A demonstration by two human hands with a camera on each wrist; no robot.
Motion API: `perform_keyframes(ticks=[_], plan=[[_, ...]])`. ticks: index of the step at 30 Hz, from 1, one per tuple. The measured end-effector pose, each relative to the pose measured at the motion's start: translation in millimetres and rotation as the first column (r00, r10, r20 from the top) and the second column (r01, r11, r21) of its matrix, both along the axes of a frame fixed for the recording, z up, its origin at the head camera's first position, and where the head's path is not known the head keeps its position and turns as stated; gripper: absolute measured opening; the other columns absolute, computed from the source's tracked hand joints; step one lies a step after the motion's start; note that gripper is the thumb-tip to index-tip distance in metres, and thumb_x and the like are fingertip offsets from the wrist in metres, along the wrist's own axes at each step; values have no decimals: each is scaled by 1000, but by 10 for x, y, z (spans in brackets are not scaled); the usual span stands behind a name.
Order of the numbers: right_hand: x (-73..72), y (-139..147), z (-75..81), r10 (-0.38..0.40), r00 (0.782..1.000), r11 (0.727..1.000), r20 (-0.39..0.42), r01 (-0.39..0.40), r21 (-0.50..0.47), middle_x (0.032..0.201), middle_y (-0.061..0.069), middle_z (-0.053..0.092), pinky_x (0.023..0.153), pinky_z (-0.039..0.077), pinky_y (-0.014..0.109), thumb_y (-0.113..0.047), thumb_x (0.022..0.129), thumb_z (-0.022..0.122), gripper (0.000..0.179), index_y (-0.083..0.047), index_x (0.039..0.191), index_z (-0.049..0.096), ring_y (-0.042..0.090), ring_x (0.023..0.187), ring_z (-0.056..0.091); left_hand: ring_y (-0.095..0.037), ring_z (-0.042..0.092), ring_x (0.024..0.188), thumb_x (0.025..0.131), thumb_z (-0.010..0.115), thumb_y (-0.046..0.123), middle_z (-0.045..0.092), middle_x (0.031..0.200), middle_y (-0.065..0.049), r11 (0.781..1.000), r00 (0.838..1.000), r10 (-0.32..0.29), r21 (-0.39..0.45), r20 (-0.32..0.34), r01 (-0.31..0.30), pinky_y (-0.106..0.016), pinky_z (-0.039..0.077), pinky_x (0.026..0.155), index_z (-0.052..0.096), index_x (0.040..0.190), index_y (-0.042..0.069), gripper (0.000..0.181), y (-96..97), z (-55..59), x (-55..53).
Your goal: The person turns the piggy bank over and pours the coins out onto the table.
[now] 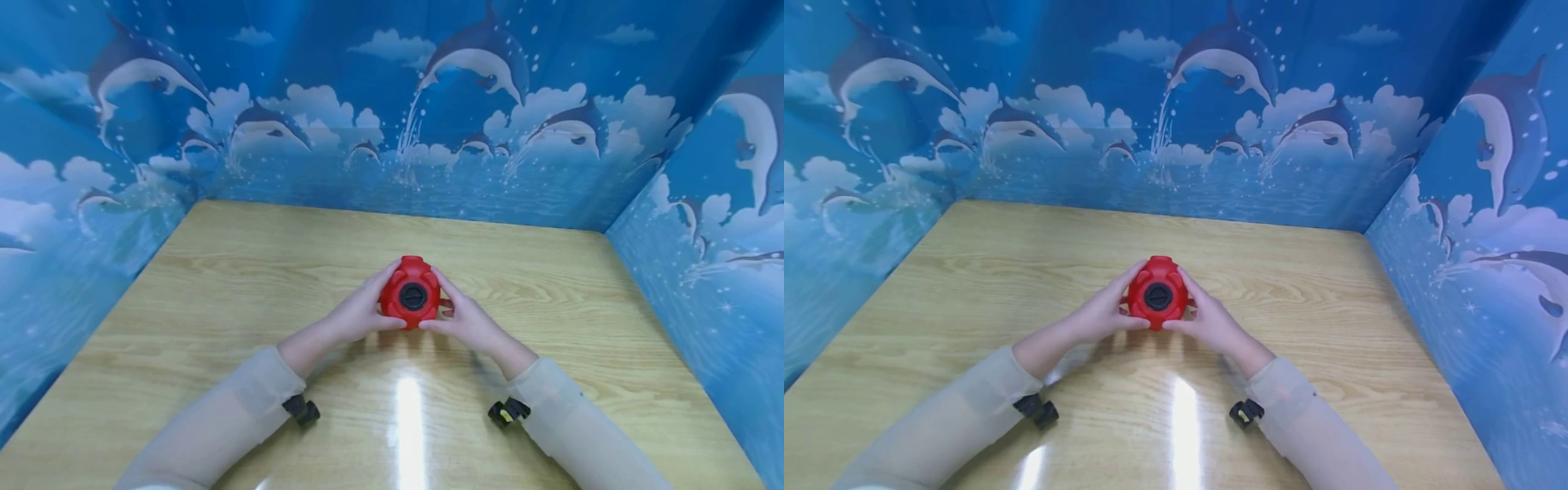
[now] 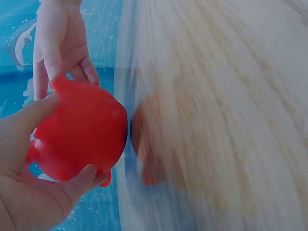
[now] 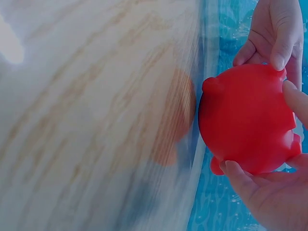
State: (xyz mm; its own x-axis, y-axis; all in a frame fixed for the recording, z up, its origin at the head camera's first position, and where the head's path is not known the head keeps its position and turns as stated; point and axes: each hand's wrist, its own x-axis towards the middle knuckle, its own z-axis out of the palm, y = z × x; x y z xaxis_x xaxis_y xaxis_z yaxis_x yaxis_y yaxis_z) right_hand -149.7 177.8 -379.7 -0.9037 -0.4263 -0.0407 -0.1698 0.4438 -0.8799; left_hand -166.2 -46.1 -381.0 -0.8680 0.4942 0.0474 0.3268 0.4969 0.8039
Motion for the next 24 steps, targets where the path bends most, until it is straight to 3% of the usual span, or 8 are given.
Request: perform_keyframes(ticks=[10, 24], plan=[[-32, 3, -45, -11, 1000, 1000, 17, 11, -2, 150, 4, 28, 92, 46, 37, -25, 80, 75, 95, -32, 150, 11, 31, 123, 46, -20, 41, 125, 76, 79, 19, 35, 144, -3, 999, 1000, -3, -35, -19, 3, -35, 45, 93, 19, 150, 24, 96, 5, -20, -37], [-84, 25, -19, 10, 997, 1000, 80, -10, -1, 153, 4, 18, 93, 45, 41, -22, 83, 72, 95, -28, 151, 5, 38, 128, 37, -20, 40, 126, 77, 78, 21, 35, 145, 0, 998, 997, 7, -57, 70, -3, -39, 43, 96, 19, 149, 25, 93, 16, 45, -106]])
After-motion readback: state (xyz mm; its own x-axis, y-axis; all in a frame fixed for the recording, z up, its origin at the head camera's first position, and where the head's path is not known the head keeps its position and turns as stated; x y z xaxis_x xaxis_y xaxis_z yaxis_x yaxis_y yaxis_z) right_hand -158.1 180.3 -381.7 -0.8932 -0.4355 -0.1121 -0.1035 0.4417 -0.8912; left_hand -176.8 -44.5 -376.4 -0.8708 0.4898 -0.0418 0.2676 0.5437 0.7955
